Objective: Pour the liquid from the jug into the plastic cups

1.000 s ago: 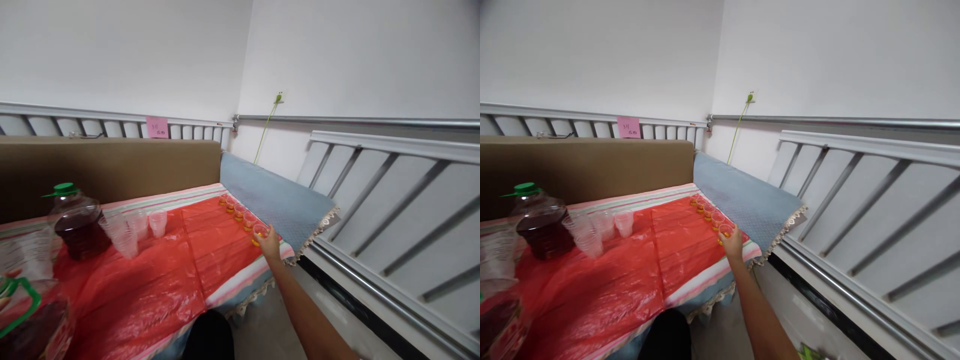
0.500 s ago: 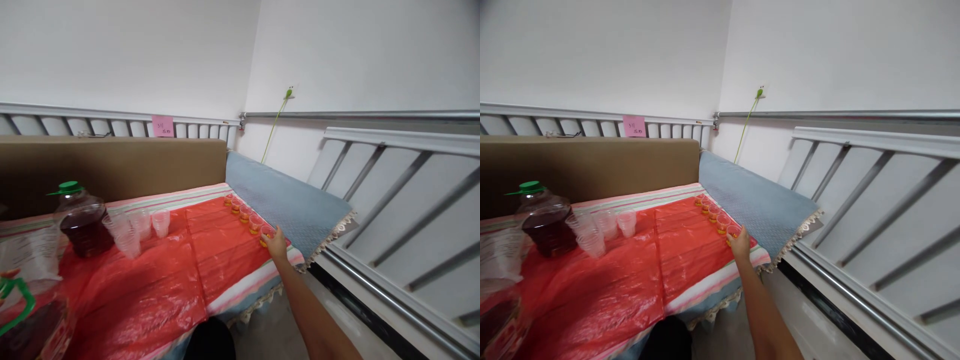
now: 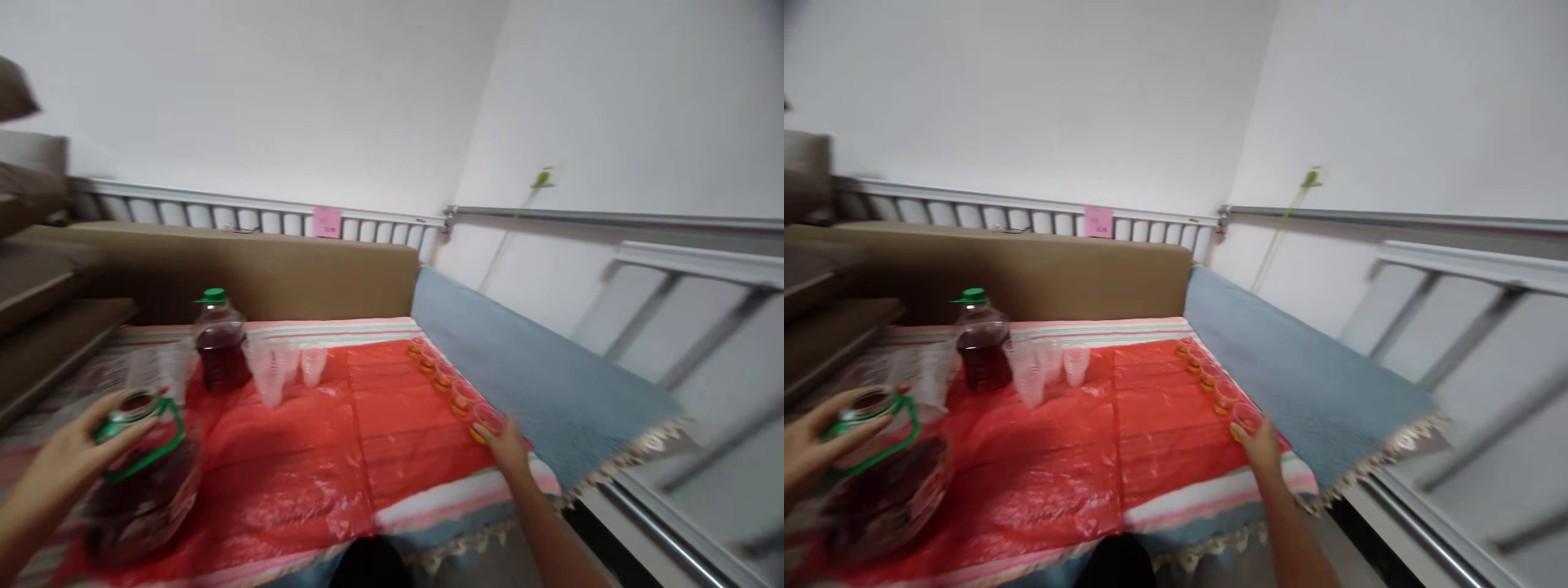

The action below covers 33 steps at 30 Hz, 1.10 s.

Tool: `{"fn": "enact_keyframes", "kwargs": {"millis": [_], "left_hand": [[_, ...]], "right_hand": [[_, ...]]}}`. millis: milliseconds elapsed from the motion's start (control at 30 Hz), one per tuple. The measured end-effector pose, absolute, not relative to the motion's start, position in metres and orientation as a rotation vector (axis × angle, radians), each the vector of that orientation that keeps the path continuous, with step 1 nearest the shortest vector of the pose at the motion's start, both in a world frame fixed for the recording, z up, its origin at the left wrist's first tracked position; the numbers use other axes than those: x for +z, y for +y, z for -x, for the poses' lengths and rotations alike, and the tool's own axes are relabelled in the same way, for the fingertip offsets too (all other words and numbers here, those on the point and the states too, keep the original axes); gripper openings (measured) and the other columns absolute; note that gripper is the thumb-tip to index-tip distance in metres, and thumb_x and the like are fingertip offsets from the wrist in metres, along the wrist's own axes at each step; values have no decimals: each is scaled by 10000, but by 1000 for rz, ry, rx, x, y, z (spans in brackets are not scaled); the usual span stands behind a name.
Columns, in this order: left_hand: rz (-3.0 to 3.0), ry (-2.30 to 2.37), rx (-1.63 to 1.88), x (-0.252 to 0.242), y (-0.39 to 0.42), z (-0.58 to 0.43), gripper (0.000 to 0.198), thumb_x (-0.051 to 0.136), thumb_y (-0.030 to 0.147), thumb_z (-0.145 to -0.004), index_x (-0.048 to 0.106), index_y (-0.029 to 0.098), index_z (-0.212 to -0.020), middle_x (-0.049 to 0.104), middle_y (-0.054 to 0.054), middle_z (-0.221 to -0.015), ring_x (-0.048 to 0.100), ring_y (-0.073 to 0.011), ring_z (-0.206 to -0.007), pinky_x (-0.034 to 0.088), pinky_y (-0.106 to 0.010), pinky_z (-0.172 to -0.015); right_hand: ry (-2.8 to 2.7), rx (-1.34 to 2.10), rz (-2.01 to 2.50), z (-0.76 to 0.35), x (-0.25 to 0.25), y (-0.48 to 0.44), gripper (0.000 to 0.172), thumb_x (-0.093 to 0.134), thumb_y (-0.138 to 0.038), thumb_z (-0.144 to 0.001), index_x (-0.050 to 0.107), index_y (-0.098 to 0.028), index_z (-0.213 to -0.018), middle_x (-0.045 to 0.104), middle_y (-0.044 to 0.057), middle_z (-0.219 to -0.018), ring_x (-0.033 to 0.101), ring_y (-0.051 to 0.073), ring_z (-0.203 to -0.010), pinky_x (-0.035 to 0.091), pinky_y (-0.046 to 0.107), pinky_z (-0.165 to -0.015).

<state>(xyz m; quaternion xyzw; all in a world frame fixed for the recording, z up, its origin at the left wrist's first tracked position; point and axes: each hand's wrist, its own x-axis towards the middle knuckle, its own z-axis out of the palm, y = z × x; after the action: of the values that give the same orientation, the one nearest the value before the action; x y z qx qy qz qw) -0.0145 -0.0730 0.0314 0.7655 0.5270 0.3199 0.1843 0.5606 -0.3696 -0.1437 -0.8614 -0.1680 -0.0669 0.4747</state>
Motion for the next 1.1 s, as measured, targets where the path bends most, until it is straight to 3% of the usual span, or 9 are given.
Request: {"fn": "enact_keyframes", "kwargs": {"millis": [100,300,400,633,800,967,1033,1100], "left_hand": [[-2018,1362,1008,28,-76,21,447,625,540,-735,619,238,-1065,742,19,-985,647,-257,-1001,493,-369,-885],[-2002,1191,1118,28,-79,20,510,662,548,-670,664,188,-1031,741,-64,-993,667,-281,-952,504,-388,-892],[-2004,1130,1093,26,-79,22,488,648,513,-708,646,191,-1075,726,-74,-1061,646,-288,-1006,485,-410,-931],[-1967,1017,1148,22,-82,26,425,652,416,-721,621,170,-1067,707,-88,-1066,631,-270,-1019,462,-414,-958],[-1940,960,1169,23,-83,27,365,657,367,-721,627,192,-1040,711,-70,-1035,641,-255,-983,481,-406,-928],[-1933,961,1210,19,-80,28,360,672,320,-716,623,195,-1050,701,-69,-1069,638,-245,-1001,474,-375,-925],[-1945,948,1213,16,-78,29,361,678,305,-712,621,202,-1053,696,-65,-1073,632,-244,-1007,470,-372,-921],[-1957,939,1207,14,-76,30,365,687,296,-710,620,208,-1058,691,-62,-1077,626,-245,-1012,466,-377,-917]], "right_hand": [[-385,-167,2214,-560,-138,-381,1074,575,-693,-456,481,2,-1270,533,356,-1284,509,496,-1207,400,576,-997],[-557,-383,2243,-545,-113,-386,661,407,-653,-658,626,-195,-1081,677,239,-1051,627,451,-1037,483,575,-900],[-680,-292,2138,-514,-93,-363,511,445,-620,-656,653,-246,-934,718,178,-968,673,404,-930,509,543,-874],[-1108,92,1862,-389,-88,-266,387,550,-549,-640,702,-233,-805,758,121,-895,708,322,-865,558,450,-836],[-1273,318,1794,-298,-107,-181,365,561,-418,-668,703,-228,-945,752,96,-971,722,270,-801,580,406,-772],[-1375,249,1913,-253,-108,-87,570,568,-261,-708,566,-174,-1271,643,128,-1251,702,244,-908,548,367,-821],[-1435,206,1941,-247,-108,-56,571,570,-197,-694,573,-158,-1263,611,139,-1291,664,255,-1016,515,359,-869],[-1508,176,1974,-246,-106,-32,445,572,-155,-685,656,-148,-1122,671,131,-1165,655,256,-1009,496,339,-862]]}}
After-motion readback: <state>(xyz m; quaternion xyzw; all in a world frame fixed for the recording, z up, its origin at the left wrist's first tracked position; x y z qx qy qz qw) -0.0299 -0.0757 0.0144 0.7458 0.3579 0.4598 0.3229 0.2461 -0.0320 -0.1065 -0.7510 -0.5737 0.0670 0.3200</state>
